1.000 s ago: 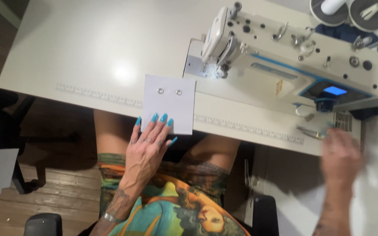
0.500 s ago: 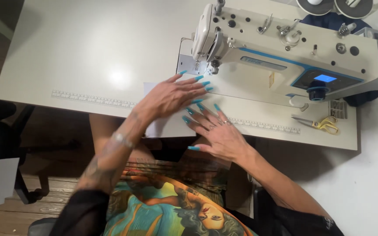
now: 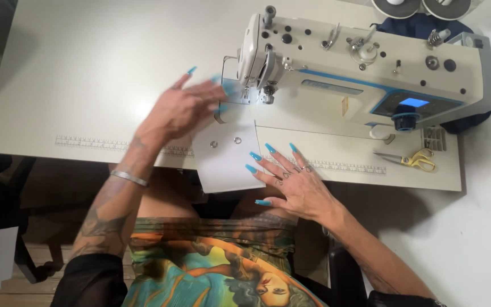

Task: Mark and trim the edges of a leather piece with grommets using a pen and scissors.

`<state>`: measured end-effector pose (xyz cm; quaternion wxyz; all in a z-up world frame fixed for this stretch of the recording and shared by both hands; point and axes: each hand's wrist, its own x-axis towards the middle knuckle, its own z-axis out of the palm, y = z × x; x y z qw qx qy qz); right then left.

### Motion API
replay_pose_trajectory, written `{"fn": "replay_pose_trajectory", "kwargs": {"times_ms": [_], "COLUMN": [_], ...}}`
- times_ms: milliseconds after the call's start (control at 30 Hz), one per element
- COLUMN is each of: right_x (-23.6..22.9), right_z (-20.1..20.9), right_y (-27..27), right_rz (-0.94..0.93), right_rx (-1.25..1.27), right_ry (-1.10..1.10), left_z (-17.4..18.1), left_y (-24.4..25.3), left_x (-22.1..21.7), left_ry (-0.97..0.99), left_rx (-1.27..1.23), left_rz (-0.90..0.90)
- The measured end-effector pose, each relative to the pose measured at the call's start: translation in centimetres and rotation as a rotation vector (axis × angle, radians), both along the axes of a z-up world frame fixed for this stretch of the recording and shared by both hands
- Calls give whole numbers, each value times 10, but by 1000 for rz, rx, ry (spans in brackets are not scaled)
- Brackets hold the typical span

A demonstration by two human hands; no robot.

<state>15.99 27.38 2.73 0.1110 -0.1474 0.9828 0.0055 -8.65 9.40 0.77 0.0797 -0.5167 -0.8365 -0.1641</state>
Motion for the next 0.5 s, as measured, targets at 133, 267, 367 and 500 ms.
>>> {"fn": "replay_pose_trajectory", "kwargs": {"times_ms": [133, 267, 367, 500], "right_x": [-8, -29, -34, -41], "right_z": [7, 2, -5, -4], "right_y": [-17, -28, -30, -29], "right_rz": [-21, -199, -229, -234], "right_rx": [-134, -128, -138, -142], "right_ry": [139, -75, -53, -30], "left_z": [16, -21, 1, -4], "left_y": [-1, -4, -3, -3], "left_x": [21, 58, 82, 77], "left_ry": [-105, 222, -256, -209], "left_rx": [141, 80, -18, -60], "left_rz": [114, 104, 39, 78]}}
